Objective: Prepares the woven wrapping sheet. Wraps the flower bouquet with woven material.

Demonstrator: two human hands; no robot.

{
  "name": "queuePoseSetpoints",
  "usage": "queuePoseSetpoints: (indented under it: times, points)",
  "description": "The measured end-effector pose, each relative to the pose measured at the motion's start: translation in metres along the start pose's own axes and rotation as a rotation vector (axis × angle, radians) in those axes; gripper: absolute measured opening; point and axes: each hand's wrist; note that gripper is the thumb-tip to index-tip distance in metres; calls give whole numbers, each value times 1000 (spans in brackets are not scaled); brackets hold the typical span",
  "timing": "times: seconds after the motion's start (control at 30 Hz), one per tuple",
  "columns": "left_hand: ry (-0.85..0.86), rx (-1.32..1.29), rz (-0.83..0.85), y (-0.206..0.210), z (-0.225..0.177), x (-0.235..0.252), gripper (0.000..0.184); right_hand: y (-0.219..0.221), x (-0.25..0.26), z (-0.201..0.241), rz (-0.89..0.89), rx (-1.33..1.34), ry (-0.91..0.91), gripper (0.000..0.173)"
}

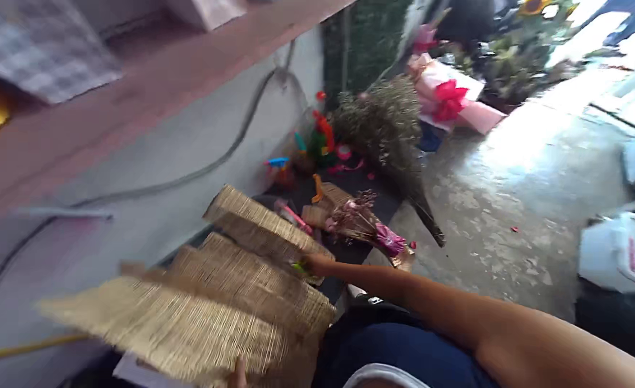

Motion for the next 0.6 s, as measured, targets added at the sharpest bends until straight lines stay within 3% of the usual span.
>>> queuePoseSetpoints:
  times: [0.03,0.13,0.3,0.37,0.47,0.53,0.6]
  points:
    - [-19,-58,-24,0,18,8,53,8,5,-16,25,-36,22,56]
    - [-116,-77,-51,14,-2,12,50,19,7,-31,141,-157,137,61]
    - [-76,-145,-31,33,-19,16,54,21,-14,25,55,-269,233,56]
    - [-86,-135,19,42,-28,18,56,28,-11,33,-2,-88,127,45]
    - [-118,-217,157,61,-21,24,66,46,-9,50,158,520,115,53]
    - [-121,-287,172,77,-19,25,70,54,-13,66,241,576,111,58]
    - [-103,-333,154,90,-28,23,71,57,-22,81,196,539,9,55]
Point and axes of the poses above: each hand's wrist, its own x-axis towards the middle knuckle, its own y-axis out of the palm, z = x × y, and after that the axes turned 2 degrees about z, right-handed
